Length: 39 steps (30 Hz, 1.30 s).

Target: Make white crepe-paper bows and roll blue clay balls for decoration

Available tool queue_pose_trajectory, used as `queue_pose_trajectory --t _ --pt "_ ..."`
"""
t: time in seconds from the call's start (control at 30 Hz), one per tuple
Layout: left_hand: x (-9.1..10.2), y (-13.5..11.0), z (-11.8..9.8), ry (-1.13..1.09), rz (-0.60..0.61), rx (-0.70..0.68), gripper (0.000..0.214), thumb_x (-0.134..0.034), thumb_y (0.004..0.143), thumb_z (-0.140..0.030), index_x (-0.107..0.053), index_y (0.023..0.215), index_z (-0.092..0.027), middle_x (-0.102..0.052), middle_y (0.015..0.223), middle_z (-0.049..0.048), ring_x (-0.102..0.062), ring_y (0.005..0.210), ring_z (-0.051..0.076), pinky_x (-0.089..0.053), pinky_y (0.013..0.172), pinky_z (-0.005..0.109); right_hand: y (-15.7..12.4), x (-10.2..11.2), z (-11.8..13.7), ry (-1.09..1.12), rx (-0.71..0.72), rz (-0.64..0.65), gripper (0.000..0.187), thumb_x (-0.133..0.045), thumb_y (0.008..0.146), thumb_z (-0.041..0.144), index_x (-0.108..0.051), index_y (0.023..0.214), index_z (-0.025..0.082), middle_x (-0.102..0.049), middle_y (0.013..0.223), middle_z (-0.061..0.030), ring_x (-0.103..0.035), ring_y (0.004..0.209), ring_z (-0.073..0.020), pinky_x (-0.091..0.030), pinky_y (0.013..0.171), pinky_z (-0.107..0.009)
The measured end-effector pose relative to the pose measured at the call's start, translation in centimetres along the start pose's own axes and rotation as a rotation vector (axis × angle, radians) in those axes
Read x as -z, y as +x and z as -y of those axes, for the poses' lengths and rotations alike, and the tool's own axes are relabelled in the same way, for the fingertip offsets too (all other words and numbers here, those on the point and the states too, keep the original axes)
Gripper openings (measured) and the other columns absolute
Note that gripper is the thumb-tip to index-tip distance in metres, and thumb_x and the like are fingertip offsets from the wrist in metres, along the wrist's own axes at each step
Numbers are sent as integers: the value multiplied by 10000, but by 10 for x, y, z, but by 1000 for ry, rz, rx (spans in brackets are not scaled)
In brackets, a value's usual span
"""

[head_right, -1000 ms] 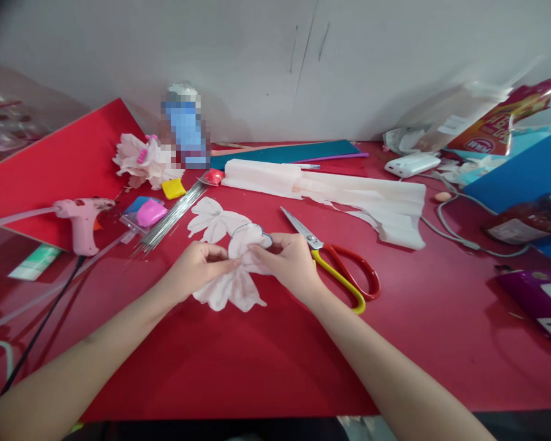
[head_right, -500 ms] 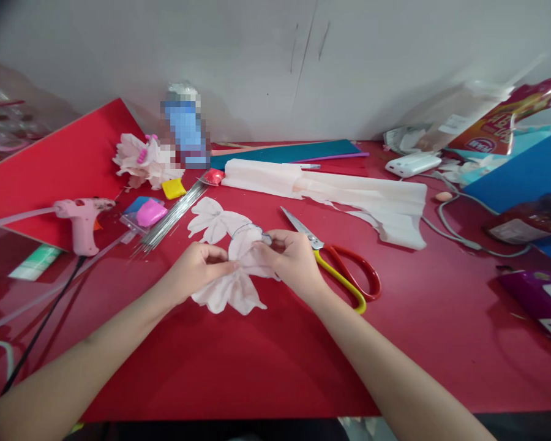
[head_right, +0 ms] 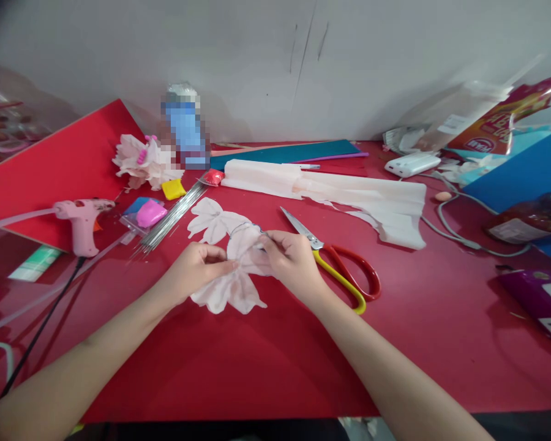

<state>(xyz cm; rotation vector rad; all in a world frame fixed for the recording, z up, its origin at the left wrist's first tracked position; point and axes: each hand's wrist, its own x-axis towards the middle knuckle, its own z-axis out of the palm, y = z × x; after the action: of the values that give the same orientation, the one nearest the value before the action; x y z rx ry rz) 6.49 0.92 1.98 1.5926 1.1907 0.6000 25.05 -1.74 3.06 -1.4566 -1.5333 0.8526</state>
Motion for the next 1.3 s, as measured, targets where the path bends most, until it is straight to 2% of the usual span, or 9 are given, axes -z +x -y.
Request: queue_pose_trajectory --t 0.1,0.23,0.43,0.63,0.73,0.83,0.97,1.13,1.3 --pt "0 -1 1 -39 -8 17 308 -649 708 -394 -541 545 -156 -457 507 -40 -411 496 89 -300 478 225 0 2 -2 122 13 59 279 -467 876 377 -649 832 171 -614 713 -29 -559 674 -153 -438 599 -268" --pt "-2 -3 1 -94 43 23 280 -658 710 -371 -556 567 -153 -503 538 -37 -451 519 89 -348 513 220 0 0 -1 193 99 51 411 -653 764 360 -594 1137 197 -667 1030 -75 -618 918 -202 -496 766 -318" --pt "-4 -5 -1 -94 131 31 266 -641 731 -334 -556 560 -148 -505 544 -36 -446 527 85 -330 502 209 2 1 1 81 13 -51 178 -667 744 336 -699 791 167 -701 743 -38 -644 683 -176 -508 633 -296" --pt "-4 -4 -1 -44 116 90 264 -646 715 -357 -576 572 -147 -536 555 -25 -458 527 93 -320 496 214 4 12 -3 116 70 -239 173 -630 793 328 -704 844 180 -723 823 -51 -672 782 -187 -530 742 -318" --pt "-5 -4 0 -38 101 100 250 -645 710 -351 -580 579 -148 -537 560 -24 -460 526 96 -323 501 220 4 12 -2 84 106 -113 262 -700 724 329 -680 937 179 -721 887 -56 -668 827 -202 -528 758 -327" --pt "-5 -4 1 -41 111 103 257 -644 709 -353 -568 572 -150 -532 554 -27 -464 522 97 -332 505 223 3 9 -3 -53 94 -11 162 -691 723 314 -698 819 183 -720 803 -37 -661 749 -196 -519 715 -324" --pt "-5 -3 4 -49 59 76 273 -648 710 -382 -564 585 -154 -524 546 -29 -477 523 104 -346 512 231 5 7 -8 50 75 -197 184 -596 812 335 -684 877 187 -717 840 -46 -661 787 -184 -513 744 -320" --pt "-4 -1 6 -146 -57 12 245 -639 737 -383 -602 678 -148 -576 628 -4 -521 586 118 -391 555 239 7 5 -9 200 -148 233 264 -707 702 371 -682 850 155 -700 745 -40 -643 660 -166 -504 593 -280" --pt "-5 -4 2 -192 -78 -37 247 -630 758 -387 -599 687 -152 -577 617 -11 -523 576 108 -396 535 222 4 -2 -6 254 -300 241 249 -721 672 362 -702 735 122 -707 711 -71 -637 634 -168 -508 618 -294"
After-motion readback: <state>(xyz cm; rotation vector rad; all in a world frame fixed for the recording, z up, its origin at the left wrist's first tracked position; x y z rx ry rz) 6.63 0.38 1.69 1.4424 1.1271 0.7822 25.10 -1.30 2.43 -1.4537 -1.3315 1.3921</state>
